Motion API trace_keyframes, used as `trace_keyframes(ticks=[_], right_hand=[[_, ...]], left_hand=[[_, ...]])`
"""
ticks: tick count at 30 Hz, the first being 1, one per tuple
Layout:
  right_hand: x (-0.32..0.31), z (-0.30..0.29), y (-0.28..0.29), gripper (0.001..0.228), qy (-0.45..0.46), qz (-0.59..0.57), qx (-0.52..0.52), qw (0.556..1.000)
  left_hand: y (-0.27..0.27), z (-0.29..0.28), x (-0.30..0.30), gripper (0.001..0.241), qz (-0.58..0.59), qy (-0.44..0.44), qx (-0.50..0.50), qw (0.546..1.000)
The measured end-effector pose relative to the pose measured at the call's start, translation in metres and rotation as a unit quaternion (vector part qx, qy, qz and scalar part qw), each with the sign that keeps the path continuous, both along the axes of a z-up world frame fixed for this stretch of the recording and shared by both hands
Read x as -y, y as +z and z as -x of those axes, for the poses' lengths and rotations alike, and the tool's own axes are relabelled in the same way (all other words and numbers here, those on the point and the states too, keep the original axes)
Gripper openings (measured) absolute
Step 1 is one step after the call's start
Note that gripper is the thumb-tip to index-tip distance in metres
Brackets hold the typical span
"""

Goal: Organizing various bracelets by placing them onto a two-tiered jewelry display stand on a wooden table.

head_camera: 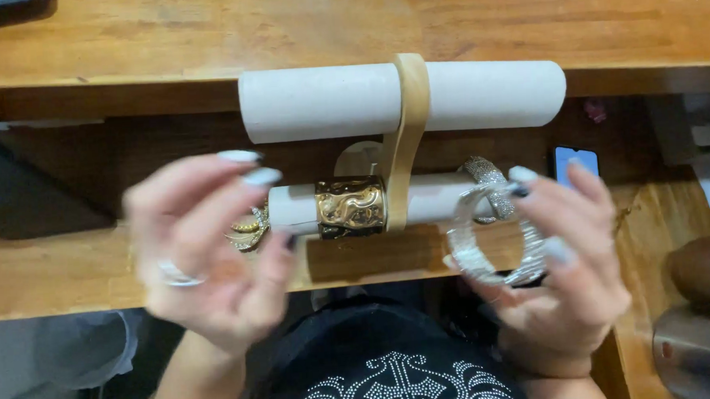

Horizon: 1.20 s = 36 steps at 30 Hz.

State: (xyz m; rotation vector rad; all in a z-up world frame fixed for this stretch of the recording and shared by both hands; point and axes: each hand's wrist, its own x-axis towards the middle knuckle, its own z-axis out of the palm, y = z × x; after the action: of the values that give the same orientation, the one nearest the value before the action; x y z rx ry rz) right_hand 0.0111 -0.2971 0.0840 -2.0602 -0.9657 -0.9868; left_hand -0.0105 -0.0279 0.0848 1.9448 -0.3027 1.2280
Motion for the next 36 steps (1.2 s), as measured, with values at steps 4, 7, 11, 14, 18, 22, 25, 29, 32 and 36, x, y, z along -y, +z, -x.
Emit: trace_keyframes(ticks=[4,7,11,14,18,22,25,29,32,36], right_hand=[[-0.017,0.000,0.009,0.019,0.115,0.102,-0.015,0.988],[-0.024,-0.009,0.008,0.031,0.217,0.181,-0.009,0.959],[-0.041,-0.016,0.008,0.027,0.264,0.210,-0.013,0.941],[-0.040,-0.020,0.000,0.045,0.261,0.168,-0.033,0.950],[-0.018,-0.045,-0.011,0.100,0.100,0.040,0.016,0.994],[0.002,-0.062,-0.001,0.071,-0.005,-0.074,-0.043,0.996],[0.016,-0.084,0.003,0.069,-0.072,0.001,-0.084,0.994],[0.024,-0.108,-0.001,0.059,0.007,0.095,-0.078,0.992],[0.028,-0.116,-0.006,0.048,0.014,0.104,-0.091,0.990],[0.032,-0.119,-0.006,0.041,0.026,0.109,-0.096,0.989]], left_hand=[[0.005,0.023,0.018,0.093,-0.005,-0.195,-0.197,0.961],[-0.003,0.027,0.024,0.091,0.058,-0.289,-0.252,0.922],[-0.011,0.033,0.020,0.075,0.125,-0.257,-0.283,0.915],[-0.022,0.034,0.012,0.075,0.211,-0.250,-0.281,0.902],[-0.036,0.024,-0.016,0.067,0.363,-0.247,-0.201,0.876],[-0.049,0.002,-0.048,0.067,0.370,-0.143,-0.171,0.902],[-0.048,-0.018,-0.059,0.070,0.406,-0.158,-0.176,0.883],[-0.048,-0.040,-0.063,0.075,0.342,-0.180,-0.215,0.897],[-0.041,-0.051,-0.062,0.076,0.330,-0.214,-0.242,0.887],[-0.037,-0.060,-0.063,0.078,0.290,-0.254,-0.244,0.890]])
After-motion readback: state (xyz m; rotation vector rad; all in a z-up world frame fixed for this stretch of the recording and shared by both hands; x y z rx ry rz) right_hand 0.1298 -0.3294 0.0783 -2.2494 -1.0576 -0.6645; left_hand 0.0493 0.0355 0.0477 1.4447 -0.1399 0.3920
